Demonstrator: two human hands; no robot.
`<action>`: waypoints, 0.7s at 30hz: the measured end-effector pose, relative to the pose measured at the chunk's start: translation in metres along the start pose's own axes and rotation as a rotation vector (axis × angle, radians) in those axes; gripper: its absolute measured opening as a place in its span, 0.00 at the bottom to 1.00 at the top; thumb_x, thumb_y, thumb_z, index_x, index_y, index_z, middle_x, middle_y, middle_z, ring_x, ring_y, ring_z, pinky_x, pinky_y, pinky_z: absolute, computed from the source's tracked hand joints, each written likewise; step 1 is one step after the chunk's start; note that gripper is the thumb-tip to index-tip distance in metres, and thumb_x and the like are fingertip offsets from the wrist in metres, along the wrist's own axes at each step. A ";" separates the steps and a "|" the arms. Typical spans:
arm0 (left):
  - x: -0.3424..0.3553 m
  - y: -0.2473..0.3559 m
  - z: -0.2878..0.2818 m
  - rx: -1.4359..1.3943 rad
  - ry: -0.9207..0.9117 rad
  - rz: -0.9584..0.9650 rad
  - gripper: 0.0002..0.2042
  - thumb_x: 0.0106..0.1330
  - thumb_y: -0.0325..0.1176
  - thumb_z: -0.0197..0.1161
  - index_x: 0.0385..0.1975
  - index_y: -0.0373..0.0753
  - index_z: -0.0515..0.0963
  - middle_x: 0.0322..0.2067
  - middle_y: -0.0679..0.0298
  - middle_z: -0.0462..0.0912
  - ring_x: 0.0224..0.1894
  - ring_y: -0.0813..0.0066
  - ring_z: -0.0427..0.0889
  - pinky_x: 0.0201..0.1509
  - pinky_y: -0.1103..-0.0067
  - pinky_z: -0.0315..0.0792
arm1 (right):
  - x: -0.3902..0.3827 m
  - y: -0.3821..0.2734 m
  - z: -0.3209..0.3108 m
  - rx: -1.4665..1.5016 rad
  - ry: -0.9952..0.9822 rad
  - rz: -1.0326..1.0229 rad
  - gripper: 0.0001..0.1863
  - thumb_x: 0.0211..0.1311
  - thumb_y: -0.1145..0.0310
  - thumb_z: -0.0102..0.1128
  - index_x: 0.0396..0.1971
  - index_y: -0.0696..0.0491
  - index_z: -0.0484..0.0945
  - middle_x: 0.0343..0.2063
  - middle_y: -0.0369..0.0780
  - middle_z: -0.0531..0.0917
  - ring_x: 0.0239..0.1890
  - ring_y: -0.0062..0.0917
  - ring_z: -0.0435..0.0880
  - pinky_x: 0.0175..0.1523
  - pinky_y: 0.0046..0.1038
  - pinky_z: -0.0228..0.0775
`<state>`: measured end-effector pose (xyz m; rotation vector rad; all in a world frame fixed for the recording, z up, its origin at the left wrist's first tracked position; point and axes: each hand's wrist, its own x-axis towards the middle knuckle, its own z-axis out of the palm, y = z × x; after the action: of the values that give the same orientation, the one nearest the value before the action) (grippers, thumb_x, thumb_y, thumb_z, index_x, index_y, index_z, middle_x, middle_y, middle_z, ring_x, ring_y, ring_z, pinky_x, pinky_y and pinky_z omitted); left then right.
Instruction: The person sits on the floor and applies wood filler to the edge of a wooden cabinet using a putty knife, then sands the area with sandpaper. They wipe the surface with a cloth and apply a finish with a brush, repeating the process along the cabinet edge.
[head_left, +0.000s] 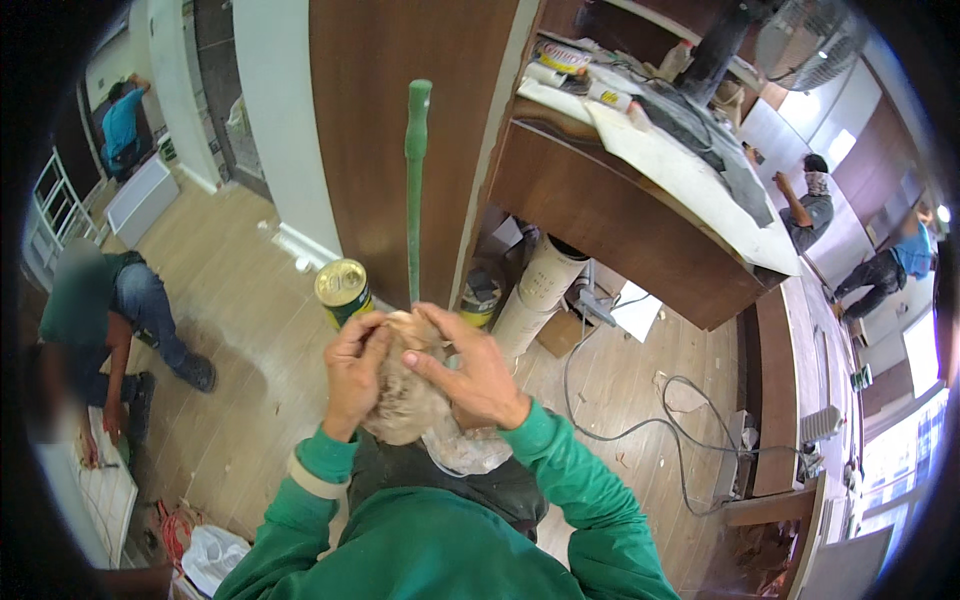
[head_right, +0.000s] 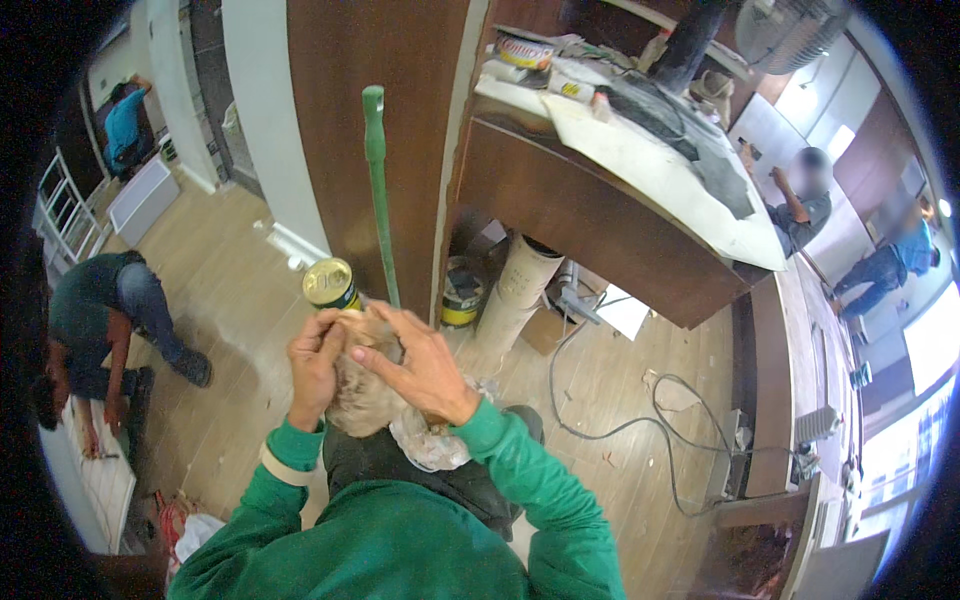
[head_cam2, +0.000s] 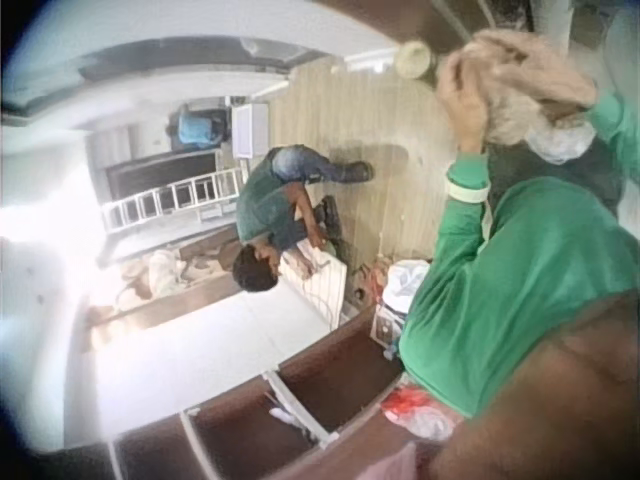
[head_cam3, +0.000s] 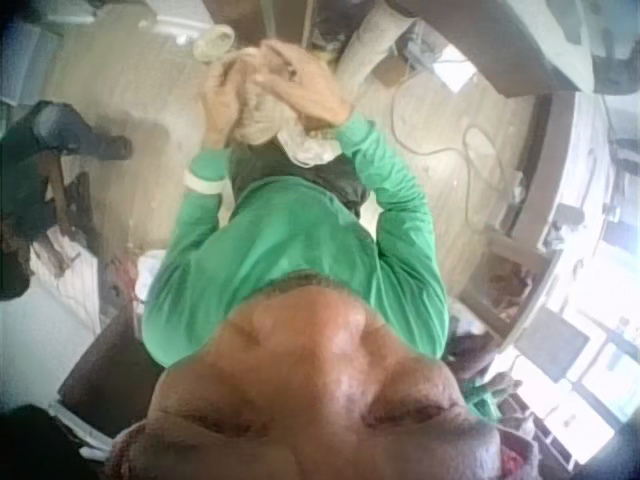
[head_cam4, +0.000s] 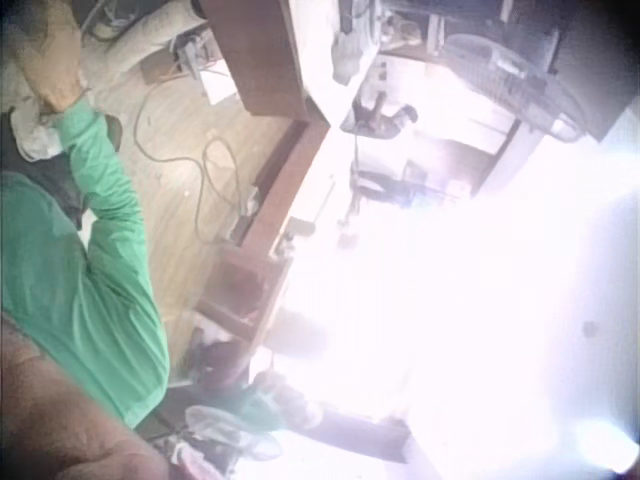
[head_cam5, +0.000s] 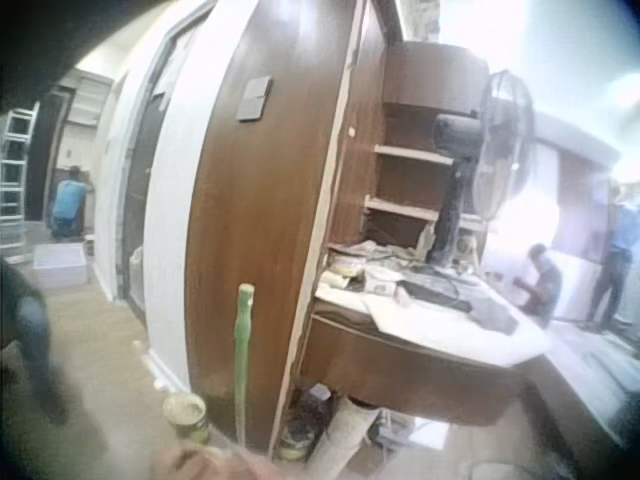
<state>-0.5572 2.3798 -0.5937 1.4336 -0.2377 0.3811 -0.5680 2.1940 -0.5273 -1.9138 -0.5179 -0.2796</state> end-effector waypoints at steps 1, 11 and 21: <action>0.005 0.007 0.013 -0.050 -0.029 0.030 0.08 0.74 0.27 0.61 0.46 0.31 0.80 0.41 0.67 0.81 0.43 0.82 0.78 0.49 0.83 0.73 | 0.001 -0.001 0.003 0.033 0.022 0.032 0.24 0.61 0.60 0.74 0.53 0.57 0.81 0.41 0.42 0.86 0.42 0.25 0.85 0.45 0.28 0.77; 0.031 0.032 0.055 -0.187 -0.281 -0.017 0.09 0.73 0.31 0.64 0.42 0.30 0.83 0.35 0.72 0.77 0.37 0.88 0.74 0.42 0.87 0.68 | 0.003 0.009 -0.034 0.386 0.240 0.223 0.09 0.59 0.78 0.68 0.40 0.60 0.82 0.36 0.34 0.85 0.39 0.14 0.79 0.46 0.20 0.73; 0.060 0.063 0.089 -0.499 -0.232 -0.248 0.11 0.76 0.35 0.60 0.39 0.33 0.83 0.33 0.72 0.82 0.35 0.90 0.75 0.40 0.87 0.71 | 0.039 -0.008 -0.034 0.736 0.303 0.026 0.07 0.69 0.75 0.58 0.41 0.60 0.83 0.41 0.34 0.85 0.40 0.15 0.80 0.47 0.20 0.74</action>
<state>-0.5211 2.3045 -0.5021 0.9953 -0.3138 -0.0521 -0.5366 2.1742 -0.4909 -1.1373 -0.3260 -0.3029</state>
